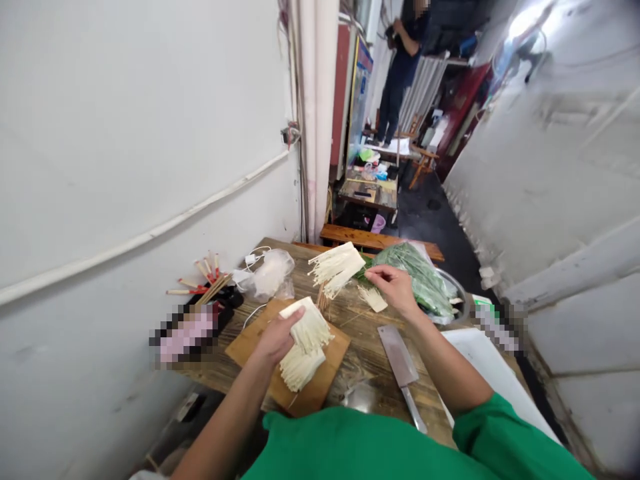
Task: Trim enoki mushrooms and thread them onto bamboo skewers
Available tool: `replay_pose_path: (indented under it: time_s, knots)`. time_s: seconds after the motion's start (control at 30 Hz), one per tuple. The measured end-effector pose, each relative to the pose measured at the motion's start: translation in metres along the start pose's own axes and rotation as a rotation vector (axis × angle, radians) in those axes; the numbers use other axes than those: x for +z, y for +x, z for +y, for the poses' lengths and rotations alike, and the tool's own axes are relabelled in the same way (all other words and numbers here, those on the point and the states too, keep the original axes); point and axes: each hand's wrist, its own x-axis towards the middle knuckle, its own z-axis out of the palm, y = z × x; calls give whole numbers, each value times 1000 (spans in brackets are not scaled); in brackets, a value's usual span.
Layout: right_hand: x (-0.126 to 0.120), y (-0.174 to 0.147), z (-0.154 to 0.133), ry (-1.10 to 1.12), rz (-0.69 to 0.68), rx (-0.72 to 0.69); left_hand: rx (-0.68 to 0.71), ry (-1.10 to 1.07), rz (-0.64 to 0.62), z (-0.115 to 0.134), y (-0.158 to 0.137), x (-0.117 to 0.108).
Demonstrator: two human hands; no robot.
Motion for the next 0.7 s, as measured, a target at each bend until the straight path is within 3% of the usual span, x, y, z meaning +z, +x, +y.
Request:
replay_pose_path:
  time_s: [0.23, 0.5, 0.7]
  knots:
    - [-18, 13, -36, -29, -1, -75, 38, 16, -111, 27, -12, 8]
    - [-33, 9, -44, -68, 20, -95, -64, 267, -252, 74, -5, 13]
    - [-40, 5, -44, -71, 52, -90, 96, 532, -239, 104, 1, 24]
